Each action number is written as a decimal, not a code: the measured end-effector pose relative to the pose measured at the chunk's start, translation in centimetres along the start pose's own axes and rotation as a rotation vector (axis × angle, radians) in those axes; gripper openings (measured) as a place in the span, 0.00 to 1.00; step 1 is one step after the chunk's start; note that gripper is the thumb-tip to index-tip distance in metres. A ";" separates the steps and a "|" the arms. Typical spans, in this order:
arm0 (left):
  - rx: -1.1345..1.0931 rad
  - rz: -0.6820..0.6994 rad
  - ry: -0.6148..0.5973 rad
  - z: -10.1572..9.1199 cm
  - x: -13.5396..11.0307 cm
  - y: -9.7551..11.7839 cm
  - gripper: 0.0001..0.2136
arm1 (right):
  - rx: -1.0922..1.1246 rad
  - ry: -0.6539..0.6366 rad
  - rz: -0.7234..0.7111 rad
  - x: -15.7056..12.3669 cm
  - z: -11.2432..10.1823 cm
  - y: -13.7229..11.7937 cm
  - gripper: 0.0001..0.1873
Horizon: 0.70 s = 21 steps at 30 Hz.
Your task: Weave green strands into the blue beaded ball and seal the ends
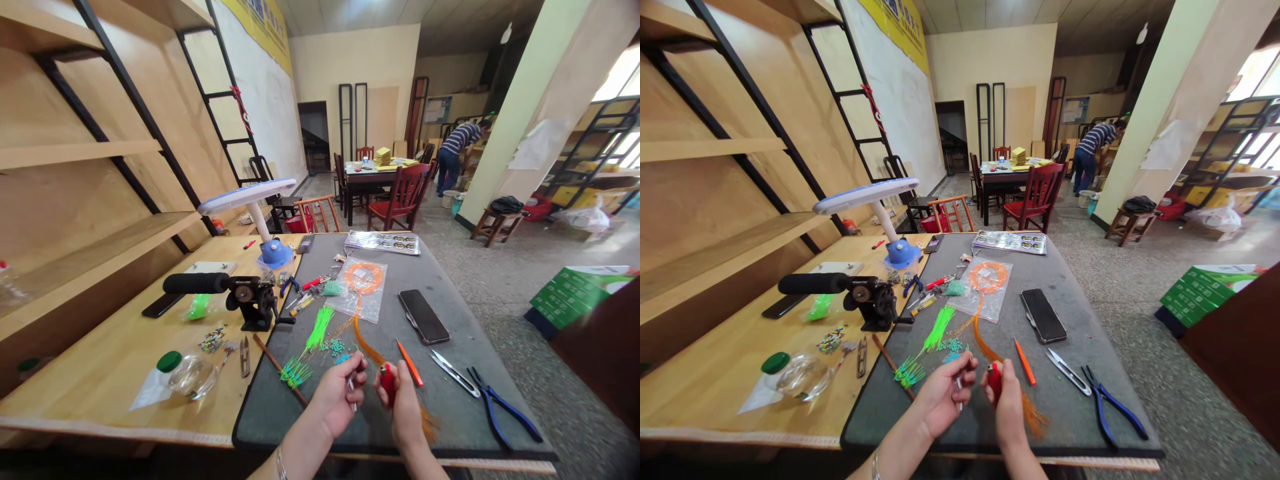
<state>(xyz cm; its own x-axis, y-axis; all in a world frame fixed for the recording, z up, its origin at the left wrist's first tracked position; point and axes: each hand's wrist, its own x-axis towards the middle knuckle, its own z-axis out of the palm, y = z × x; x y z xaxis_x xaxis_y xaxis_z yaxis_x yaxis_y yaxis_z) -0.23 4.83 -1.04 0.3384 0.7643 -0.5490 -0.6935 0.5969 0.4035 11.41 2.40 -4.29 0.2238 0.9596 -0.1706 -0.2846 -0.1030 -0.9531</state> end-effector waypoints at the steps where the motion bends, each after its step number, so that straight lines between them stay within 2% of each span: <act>1: -0.031 -0.033 0.005 -0.2 0.0 0.0 0.06 | -0.092 0.028 -0.019 0.0 -1.1 -0.2 0.32; 3: -0.091 -0.112 -0.016 -0.7 0.1 -0.2 0.06 | -0.380 0.074 -0.113 0.1 -3.6 -0.7 0.33; 4: -0.122 -0.150 -0.036 -1.0 0.1 -0.3 0.06 | -0.569 0.068 -0.186 0.1 -5.0 -0.9 0.31; 8: -0.214 -0.274 -0.101 -1.7 0.0 -0.5 0.05 | -1.181 0.205 -0.394 0.4 -10.2 -1.2 0.24; 12: -0.234 -0.334 -0.106 -1.8 -0.2 -0.7 0.05 | -1.564 0.297 -0.517 0.7 -12.7 -0.1 0.21; 14: -0.234 -0.346 -0.101 -1.8 -0.2 -0.8 0.05 | -1.649 0.349 -0.577 0.7 -13.0 0.3 0.19; 17: -0.240 -0.358 -0.106 -1.9 -0.3 -0.9 0.04 | -1.650 0.425 -0.684 0.3 -12.6 0.4 0.17; 21: -0.237 -0.369 -0.097 -2.0 -0.4 -0.9 0.04 | -1.505 0.389 -0.791 -0.7 -11.4 -0.1 0.18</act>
<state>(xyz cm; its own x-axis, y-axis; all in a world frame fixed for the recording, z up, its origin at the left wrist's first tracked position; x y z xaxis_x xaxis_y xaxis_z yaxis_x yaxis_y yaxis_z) -1.06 3.51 -2.66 0.6410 0.5368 -0.5486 -0.6380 0.7700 0.0080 21.95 -1.22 -6.96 0.1253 0.8043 0.5808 0.9848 -0.0299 -0.1710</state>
